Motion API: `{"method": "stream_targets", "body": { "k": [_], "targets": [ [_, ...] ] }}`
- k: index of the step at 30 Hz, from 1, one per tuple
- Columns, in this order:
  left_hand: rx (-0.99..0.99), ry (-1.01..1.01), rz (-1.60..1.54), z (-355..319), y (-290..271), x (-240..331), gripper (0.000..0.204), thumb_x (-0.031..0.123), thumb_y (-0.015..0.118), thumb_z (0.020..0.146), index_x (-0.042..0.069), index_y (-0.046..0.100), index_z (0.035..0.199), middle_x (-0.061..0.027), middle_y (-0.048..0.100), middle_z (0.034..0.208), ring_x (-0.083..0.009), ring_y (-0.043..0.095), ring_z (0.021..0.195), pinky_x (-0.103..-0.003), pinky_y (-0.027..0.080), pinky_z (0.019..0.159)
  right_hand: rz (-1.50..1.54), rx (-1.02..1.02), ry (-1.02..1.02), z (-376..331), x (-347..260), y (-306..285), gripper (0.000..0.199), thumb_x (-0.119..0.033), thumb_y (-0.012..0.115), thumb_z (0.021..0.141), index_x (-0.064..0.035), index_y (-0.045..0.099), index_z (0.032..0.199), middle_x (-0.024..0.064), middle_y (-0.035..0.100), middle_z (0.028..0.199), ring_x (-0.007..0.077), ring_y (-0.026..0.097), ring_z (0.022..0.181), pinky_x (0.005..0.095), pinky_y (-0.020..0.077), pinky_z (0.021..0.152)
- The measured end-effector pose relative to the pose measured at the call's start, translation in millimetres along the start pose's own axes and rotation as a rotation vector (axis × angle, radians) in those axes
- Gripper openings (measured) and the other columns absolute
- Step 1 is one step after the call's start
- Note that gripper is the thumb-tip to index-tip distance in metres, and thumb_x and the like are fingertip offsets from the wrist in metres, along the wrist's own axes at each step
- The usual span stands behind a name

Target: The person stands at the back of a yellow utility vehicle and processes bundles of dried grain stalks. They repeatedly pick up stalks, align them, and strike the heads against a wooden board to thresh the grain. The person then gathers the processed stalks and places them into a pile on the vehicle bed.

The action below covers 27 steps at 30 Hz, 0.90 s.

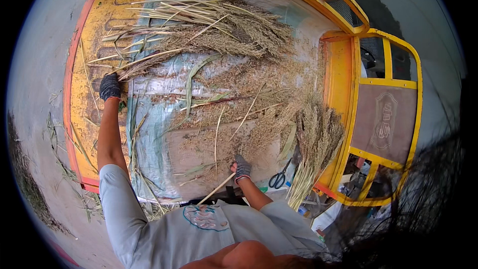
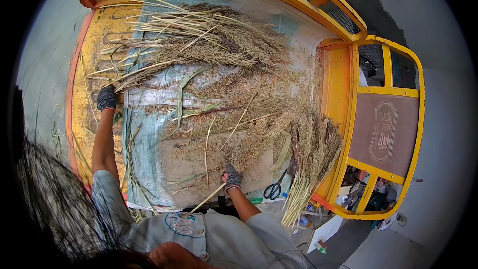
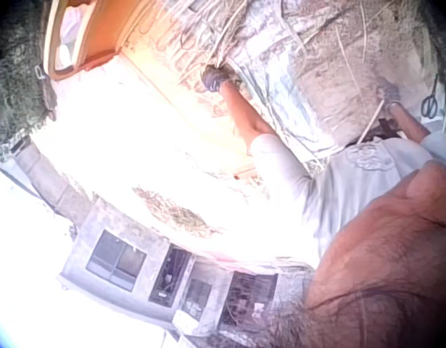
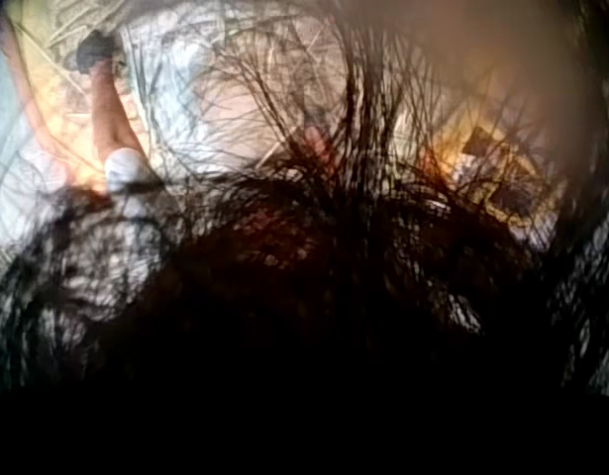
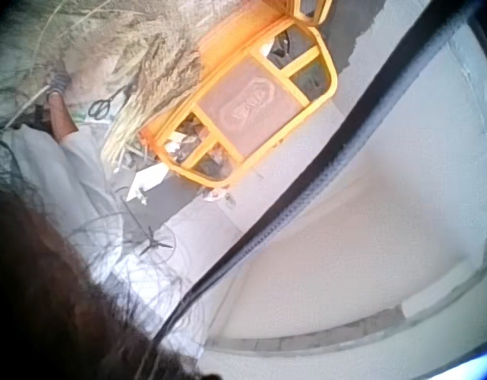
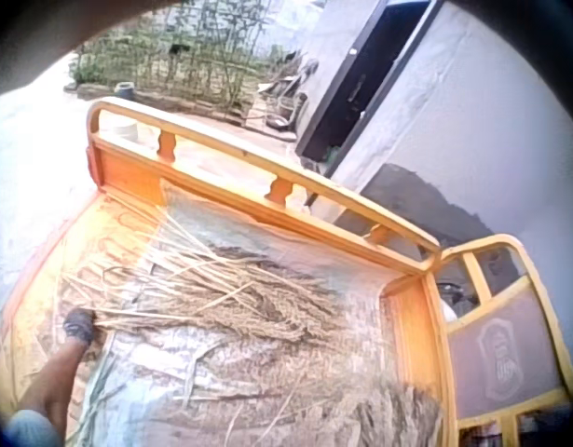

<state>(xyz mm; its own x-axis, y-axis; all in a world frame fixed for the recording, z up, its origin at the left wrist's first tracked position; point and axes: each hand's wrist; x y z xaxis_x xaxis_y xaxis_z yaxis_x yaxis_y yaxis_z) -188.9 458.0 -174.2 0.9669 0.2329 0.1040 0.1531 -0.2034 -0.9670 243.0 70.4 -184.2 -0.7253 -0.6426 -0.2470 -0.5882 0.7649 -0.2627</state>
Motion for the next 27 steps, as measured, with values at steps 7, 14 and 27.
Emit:
{"method": "stream_targets", "body": {
  "k": [7,14,27],
  "targets": [
    [-0.010,0.191,0.192,-82.3,-45.2,-3.7,0.024,0.017,0.060,0.068,0.018,0.062,0.092,-0.0117,0.062,0.087,-0.0344,0.055,0.084,-0.041,0.046,0.072,0.017,-0.068,-0.037,14.4,6.2,-8.6,0.023,-0.029,0.059,0.074,-0.0089,0.048,0.072,-0.0010,0.027,0.044,0.0111,0.026,0.033,0.0261,0.0208,0.032],
    [-0.151,-0.011,-0.984,-211.4,-24.8,-2.3,0.018,0.025,0.060,0.078,0.010,0.063,0.087,-0.0087,0.060,0.069,-0.0184,0.055,0.059,-0.029,0.043,0.055,0.058,-0.113,0.053,-11.3,-0.2,3.6,0.019,-0.026,0.057,0.076,-0.0105,0.047,0.074,-0.0008,0.033,0.051,0.0103,0.028,0.035,0.0258,0.0217,0.031],
    [-0.583,-0.476,-1.216,-420.8,-20.3,108.6,0.027,0.040,0.057,0.080,0.014,0.054,0.088,-0.0025,0.050,0.055,-0.0115,0.037,0.037,-0.026,0.026,0.034,0.280,-0.299,0.002,-55.6,3.5,6.5,0.019,-0.026,0.053,0.078,-0.0072,0.049,0.078,0.0002,0.028,0.047,0.0120,0.025,0.035,0.0271,0.0205,0.033]
  ]
}}
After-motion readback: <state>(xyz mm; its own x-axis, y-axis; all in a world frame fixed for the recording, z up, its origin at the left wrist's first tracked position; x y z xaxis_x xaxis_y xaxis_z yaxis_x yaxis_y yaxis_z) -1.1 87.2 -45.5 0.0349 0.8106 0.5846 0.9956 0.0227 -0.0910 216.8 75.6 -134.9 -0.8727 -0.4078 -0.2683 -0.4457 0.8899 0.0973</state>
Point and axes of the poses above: each hand's wrist, its own z-axis towards the middle knuckle, its own y-axis out of the palm, x = y × z
